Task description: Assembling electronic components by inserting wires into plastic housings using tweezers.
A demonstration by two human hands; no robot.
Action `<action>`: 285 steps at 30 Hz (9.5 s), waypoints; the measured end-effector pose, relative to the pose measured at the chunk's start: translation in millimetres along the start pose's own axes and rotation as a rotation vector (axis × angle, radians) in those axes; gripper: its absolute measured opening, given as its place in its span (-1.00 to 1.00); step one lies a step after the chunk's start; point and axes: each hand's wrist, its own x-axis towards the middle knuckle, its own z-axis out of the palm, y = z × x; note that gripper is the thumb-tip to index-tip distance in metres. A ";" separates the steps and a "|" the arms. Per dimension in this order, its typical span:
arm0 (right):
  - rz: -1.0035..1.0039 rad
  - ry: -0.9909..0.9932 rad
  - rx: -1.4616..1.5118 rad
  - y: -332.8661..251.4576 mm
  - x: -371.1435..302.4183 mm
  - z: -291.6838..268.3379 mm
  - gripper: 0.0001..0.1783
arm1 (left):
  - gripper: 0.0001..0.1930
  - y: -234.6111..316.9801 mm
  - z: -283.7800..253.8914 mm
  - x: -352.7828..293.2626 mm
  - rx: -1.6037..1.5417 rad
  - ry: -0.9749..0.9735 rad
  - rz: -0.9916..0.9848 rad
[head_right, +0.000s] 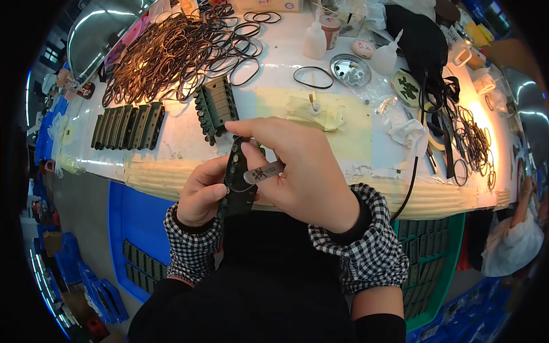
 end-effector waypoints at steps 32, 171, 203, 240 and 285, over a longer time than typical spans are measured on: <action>0.247 0.039 0.087 13.7 -12.9 9.3 -0.93 | -0.53 0.6 15.2 0.1 0.354 0.150 0.072; -0.089 0.092 -0.169 5.6 -36.7 12.1 -0.80 | -0.55 -1.3 40.2 12.0 0.364 0.319 0.117; -0.088 -0.108 -0.460 1.2 -58.0 -8.3 -0.75 | -0.85 -9.1 21.9 38.1 0.544 0.340 0.161; -0.296 0.049 -0.657 4.2 -87.2 17.8 -0.68 | -0.83 -19.8 21.4 55.3 0.445 0.437 0.141; 0.512 0.161 0.337 -4.6 -57.8 -14.2 -0.84 | -0.48 -12.2 36.4 32.4 0.378 0.284 0.111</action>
